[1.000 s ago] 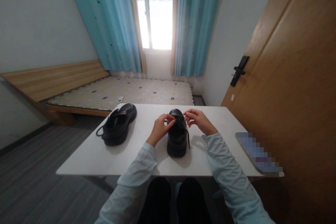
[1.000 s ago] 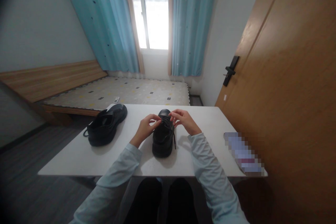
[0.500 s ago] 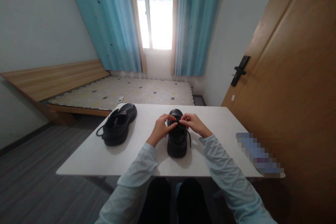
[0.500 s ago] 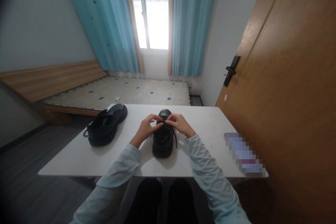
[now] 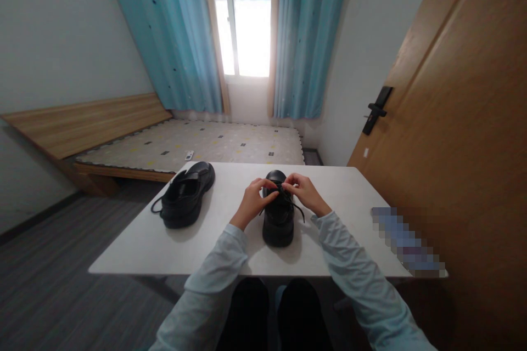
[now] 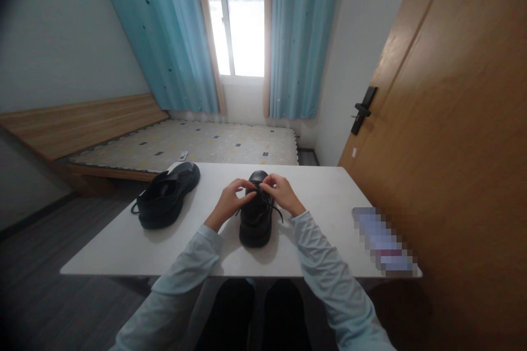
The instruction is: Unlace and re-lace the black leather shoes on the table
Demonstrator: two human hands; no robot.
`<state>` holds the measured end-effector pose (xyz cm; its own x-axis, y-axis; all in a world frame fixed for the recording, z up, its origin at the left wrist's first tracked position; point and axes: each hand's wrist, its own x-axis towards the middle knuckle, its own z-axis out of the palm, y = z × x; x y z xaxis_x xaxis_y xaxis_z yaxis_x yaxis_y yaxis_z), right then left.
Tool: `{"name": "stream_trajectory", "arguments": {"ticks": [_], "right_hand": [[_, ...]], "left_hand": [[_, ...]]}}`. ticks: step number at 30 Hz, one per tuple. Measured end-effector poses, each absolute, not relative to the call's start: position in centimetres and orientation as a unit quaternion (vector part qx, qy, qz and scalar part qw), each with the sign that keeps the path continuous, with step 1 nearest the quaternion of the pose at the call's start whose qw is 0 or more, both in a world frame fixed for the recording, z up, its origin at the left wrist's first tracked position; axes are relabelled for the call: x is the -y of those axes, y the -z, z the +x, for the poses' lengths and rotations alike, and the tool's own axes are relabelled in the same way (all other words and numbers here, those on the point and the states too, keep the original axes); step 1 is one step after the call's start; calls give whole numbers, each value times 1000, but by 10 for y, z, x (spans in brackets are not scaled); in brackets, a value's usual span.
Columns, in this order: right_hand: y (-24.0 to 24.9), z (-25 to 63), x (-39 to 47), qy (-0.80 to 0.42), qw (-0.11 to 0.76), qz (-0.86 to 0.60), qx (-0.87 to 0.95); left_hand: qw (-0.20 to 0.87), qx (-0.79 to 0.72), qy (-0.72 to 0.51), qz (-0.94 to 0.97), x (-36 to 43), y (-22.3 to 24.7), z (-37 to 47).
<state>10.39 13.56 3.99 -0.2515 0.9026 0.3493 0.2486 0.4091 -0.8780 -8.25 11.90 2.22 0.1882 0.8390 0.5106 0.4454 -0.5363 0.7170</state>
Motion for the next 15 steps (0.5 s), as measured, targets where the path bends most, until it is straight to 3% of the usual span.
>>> {"name": "stream_trajectory", "arguments": {"ticks": [15], "right_hand": [[-50, 110, -130, -558, 526, -313, 560]], "left_hand": [[205, -435, -465, 743, -119, -21, -83]]}}
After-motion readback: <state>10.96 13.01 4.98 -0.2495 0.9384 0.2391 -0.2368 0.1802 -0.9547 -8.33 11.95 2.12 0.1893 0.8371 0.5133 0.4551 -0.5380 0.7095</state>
